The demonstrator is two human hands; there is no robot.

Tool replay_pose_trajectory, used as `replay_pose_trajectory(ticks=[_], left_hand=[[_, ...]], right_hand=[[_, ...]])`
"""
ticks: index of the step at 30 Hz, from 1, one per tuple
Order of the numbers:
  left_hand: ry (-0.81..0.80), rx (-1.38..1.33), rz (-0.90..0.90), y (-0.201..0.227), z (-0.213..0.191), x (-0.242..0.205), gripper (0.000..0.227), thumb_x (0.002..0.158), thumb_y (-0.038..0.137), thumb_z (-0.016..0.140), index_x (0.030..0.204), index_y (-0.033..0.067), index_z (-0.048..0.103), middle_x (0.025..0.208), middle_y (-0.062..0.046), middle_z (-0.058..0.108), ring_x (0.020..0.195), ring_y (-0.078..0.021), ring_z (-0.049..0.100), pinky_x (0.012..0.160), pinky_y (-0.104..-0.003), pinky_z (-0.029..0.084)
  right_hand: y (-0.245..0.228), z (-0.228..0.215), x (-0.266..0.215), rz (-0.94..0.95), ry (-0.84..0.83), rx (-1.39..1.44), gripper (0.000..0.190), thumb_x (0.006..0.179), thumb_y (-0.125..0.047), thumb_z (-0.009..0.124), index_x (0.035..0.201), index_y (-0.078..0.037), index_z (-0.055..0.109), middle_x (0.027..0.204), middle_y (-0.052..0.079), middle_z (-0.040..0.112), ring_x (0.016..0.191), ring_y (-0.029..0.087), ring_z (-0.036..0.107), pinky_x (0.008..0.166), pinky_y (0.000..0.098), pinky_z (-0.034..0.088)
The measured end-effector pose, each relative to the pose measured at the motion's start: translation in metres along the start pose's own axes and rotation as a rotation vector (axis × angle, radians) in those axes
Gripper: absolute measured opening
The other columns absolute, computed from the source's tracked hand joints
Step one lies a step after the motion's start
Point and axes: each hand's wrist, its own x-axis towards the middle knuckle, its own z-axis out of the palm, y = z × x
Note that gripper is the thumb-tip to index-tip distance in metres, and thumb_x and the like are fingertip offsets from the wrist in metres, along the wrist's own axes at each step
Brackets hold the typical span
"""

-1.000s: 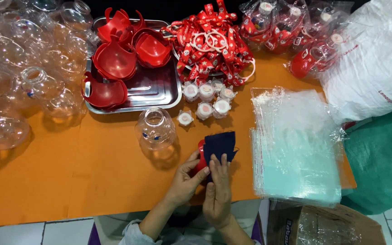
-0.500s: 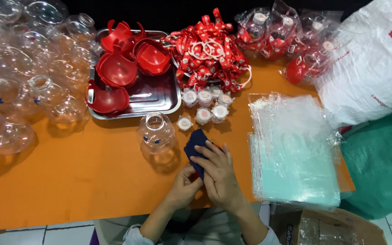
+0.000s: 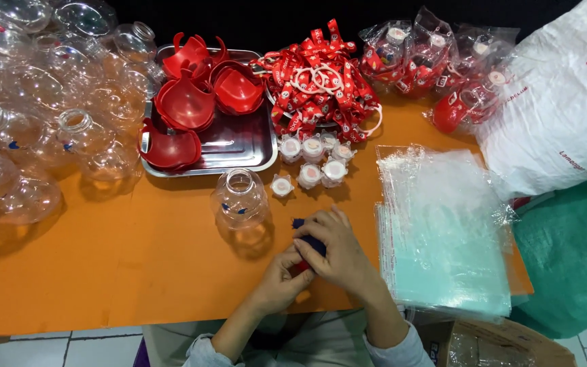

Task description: Cleaning a clear plastic sphere with a cloth and then attaching a red lanyard to a small plastic container.

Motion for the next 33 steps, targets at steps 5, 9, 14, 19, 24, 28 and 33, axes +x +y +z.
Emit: replay_pose_trajectory(ticks=[5, 9, 14, 19, 24, 28, 33], left_hand=[[-0.004, 0.016, -0.159, 0.011, 0.001, 0.001, 0.021, 0.095, 0.025, 0.072, 0.097, 0.0056, 0.079, 0.103, -0.004, 0.062, 0.087, -0.0122, 0.058, 0.071, -0.023, 0.047], [-0.015, -0.017, -0.162, 0.024, 0.004, 0.004, 0.022, 0.096, 0.026, 0.069, 0.086, 0.0078, 0.073, 0.105, -0.006, 0.060, 0.094, -0.0152, 0.057, 0.080, -0.027, 0.049], [-0.059, -0.026, -0.085, 0.029, 0.004, 0.007, 0.021, 0.099, 0.023, 0.067, 0.101, 0.0036, 0.074, 0.104, -0.006, 0.059, 0.101, -0.0184, 0.057, 0.090, -0.029, 0.048], [-0.063, -0.048, -0.074, 0.042, 0.007, 0.010, 0.024, 0.098, 0.023, 0.067, 0.107, 0.0023, 0.075, 0.119, -0.010, 0.066, 0.113, -0.0218, 0.062, 0.100, -0.033, 0.051], [-0.068, -0.041, -0.119, 0.042, 0.006, 0.009, 0.024, 0.098, 0.021, 0.067, 0.104, -0.0004, 0.075, 0.115, -0.008, 0.063, 0.106, -0.0191, 0.060, 0.090, -0.028, 0.050], [-0.063, -0.032, -0.175, 0.046, 0.006, 0.009, 0.029, 0.097, 0.024, 0.067, 0.112, 0.0009, 0.076, 0.131, -0.011, 0.064, 0.127, -0.0233, 0.060, 0.106, -0.034, 0.052], [-0.071, -0.024, -0.181, 0.045, 0.006, 0.009, 0.030, 0.097, 0.023, 0.067, 0.115, 0.0010, 0.076, 0.130, -0.010, 0.065, 0.125, -0.0222, 0.062, 0.106, -0.032, 0.051]], right_hand=[[0.003, -0.012, 0.020, 0.097, -0.149, 0.187, 0.021, 0.092, -0.031, 0.069, 0.087, -0.011, 0.070, 0.084, 0.003, 0.068, 0.078, 0.017, 0.065, 0.073, 0.0320, 0.050], [0.013, -0.014, 0.029, 0.170, -0.206, 0.302, 0.021, 0.091, -0.027, 0.071, 0.082, -0.008, 0.070, 0.078, 0.003, 0.070, 0.072, 0.014, 0.065, 0.067, 0.0294, 0.051], [0.019, -0.015, 0.034, 0.259, -0.189, 0.342, 0.029, 0.095, -0.032, 0.068, 0.077, -0.009, 0.070, 0.069, 0.001, 0.066, 0.064, 0.010, 0.059, 0.061, 0.0278, 0.047], [0.027, -0.007, 0.030, 0.285, 0.048, 0.357, 0.026, 0.097, -0.030, 0.065, 0.085, -0.007, 0.069, 0.077, 0.003, 0.069, 0.070, 0.013, 0.066, 0.063, 0.0275, 0.051], [0.037, -0.002, 0.026, 0.171, 0.443, 0.296, 0.025, 0.101, -0.029, 0.061, 0.093, -0.006, 0.069, 0.082, 0.006, 0.073, 0.071, 0.018, 0.072, 0.062, 0.0284, 0.059], [0.042, 0.001, 0.018, 0.253, 0.736, 0.409, 0.029, 0.106, -0.033, 0.057, 0.089, -0.009, 0.062, 0.077, 0.000, 0.060, 0.072, 0.011, 0.057, 0.065, 0.0254, 0.049], [0.050, 0.009, 0.014, 0.280, 0.809, 0.488, 0.031, 0.108, -0.032, 0.053, 0.085, -0.011, 0.058, 0.071, -0.004, 0.055, 0.065, 0.007, 0.050, 0.061, 0.0242, 0.044]])
